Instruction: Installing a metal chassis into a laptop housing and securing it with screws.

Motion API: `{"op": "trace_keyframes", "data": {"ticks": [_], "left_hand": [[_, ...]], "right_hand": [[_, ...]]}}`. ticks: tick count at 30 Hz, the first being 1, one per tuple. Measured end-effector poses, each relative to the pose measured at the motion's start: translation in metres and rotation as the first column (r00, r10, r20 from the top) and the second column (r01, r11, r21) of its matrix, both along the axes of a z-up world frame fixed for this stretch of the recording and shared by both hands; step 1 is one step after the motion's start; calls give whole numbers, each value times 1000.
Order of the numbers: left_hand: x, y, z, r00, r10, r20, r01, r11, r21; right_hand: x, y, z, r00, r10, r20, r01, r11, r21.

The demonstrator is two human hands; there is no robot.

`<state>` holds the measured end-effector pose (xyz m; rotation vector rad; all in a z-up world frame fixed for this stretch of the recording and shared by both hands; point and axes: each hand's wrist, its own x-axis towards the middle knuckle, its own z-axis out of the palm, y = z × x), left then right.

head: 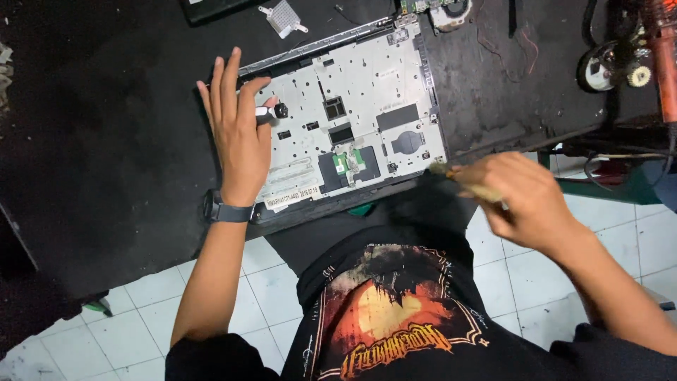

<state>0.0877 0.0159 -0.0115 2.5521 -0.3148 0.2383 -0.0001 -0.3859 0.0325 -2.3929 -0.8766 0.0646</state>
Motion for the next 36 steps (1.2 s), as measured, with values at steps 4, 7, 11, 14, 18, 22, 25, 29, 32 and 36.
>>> {"op": "trace_keyframes", "data": {"ticks": [4, 7, 11, 14, 18, 22, 25, 29, 32, 36], "left_hand": [[0, 1, 0, 1000, 3, -4, -3, 1000, -3], [0, 1, 0, 1000, -3, -10, 3, 1000, -5], [-1, 4, -5, 1000, 2, -1, -2, 1000, 29], [-1, 5, -9, 1000, -1, 28, 0, 999, 43], [0, 7, -11, 999, -7, 40, 5, 999, 45], [0, 7, -8, 1000, 1, 27, -2, 999, 39], [-2, 7, -10, 1000, -7, 30, 6, 999, 42], [0, 6, -8, 999, -2, 36, 0, 999, 39], [-1, 6, -9, 999, 1, 37, -3, 999, 53], [0, 8, -13, 998, -3, 57, 0, 999, 53]], "right_hand": [[17, 6, -1, 985, -117, 129, 104, 990, 100], [18, 39, -17, 908, -233, 348, 316, 927, -202], [-7, 107, -33, 955, -20, 296, 13, 1000, 25], [-9, 117, -33, 982, 146, 123, -172, 957, 235], [40, 103, -18, 978, -40, 203, -3, 978, 211], [38, 99, -30, 983, 103, 154, -133, 971, 201], [44, 95, -31, 975, 205, 85, -215, 967, 138], [36, 102, -27, 962, 196, 192, -207, 978, 39], [45, 105, -17, 966, 244, 91, -250, 966, 60], [51, 115, -27, 991, 105, 86, -110, 992, 56]]}}
